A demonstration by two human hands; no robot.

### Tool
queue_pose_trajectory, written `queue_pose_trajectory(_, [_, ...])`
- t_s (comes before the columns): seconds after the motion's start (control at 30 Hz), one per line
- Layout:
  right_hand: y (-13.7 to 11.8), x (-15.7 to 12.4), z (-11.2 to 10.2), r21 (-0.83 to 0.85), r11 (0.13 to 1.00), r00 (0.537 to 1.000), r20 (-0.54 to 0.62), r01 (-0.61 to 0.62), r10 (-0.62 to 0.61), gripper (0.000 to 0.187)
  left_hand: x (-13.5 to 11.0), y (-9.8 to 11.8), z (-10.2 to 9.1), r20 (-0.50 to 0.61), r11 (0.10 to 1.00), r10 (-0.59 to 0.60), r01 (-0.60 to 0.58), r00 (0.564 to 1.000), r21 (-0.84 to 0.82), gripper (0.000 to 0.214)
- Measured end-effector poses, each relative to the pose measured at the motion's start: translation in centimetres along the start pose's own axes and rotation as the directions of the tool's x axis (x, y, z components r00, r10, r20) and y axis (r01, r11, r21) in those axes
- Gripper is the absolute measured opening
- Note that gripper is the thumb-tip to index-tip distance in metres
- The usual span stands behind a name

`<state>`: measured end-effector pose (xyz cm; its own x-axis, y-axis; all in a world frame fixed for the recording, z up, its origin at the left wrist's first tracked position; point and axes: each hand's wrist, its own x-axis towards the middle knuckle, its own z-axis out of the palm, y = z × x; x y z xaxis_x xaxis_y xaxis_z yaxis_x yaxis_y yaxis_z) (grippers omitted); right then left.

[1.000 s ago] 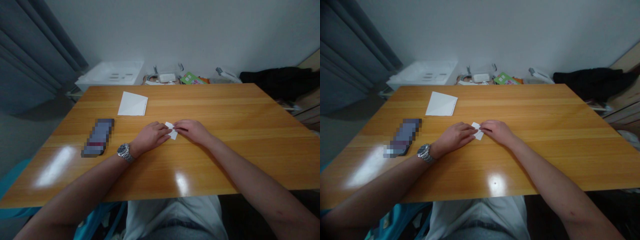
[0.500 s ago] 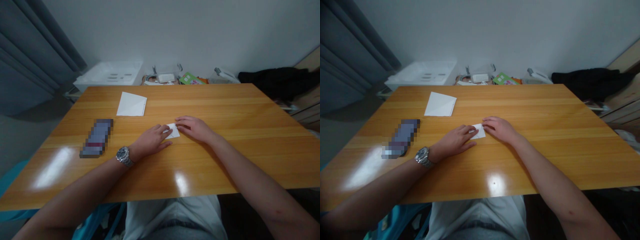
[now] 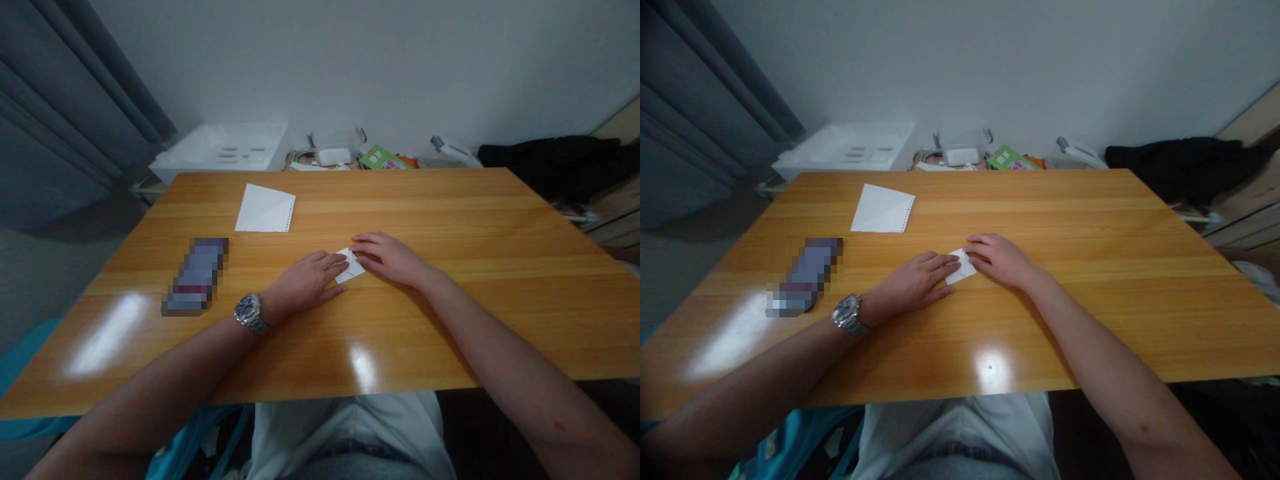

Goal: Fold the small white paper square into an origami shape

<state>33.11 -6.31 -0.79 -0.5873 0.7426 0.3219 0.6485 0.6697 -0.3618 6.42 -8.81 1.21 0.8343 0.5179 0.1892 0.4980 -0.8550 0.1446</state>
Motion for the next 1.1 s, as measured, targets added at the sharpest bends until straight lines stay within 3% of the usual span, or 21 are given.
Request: queue_pose_trajectory(1.1, [-0.29, -0.05, -0.73, 0.003, 1.000, 0.999, 0.051, -0.016, 0.016, 0.035, -0.14, -0.14, 0.00, 0.053, 1.000, 0.030, -0.030, 0.998, -0.005, 0.052])
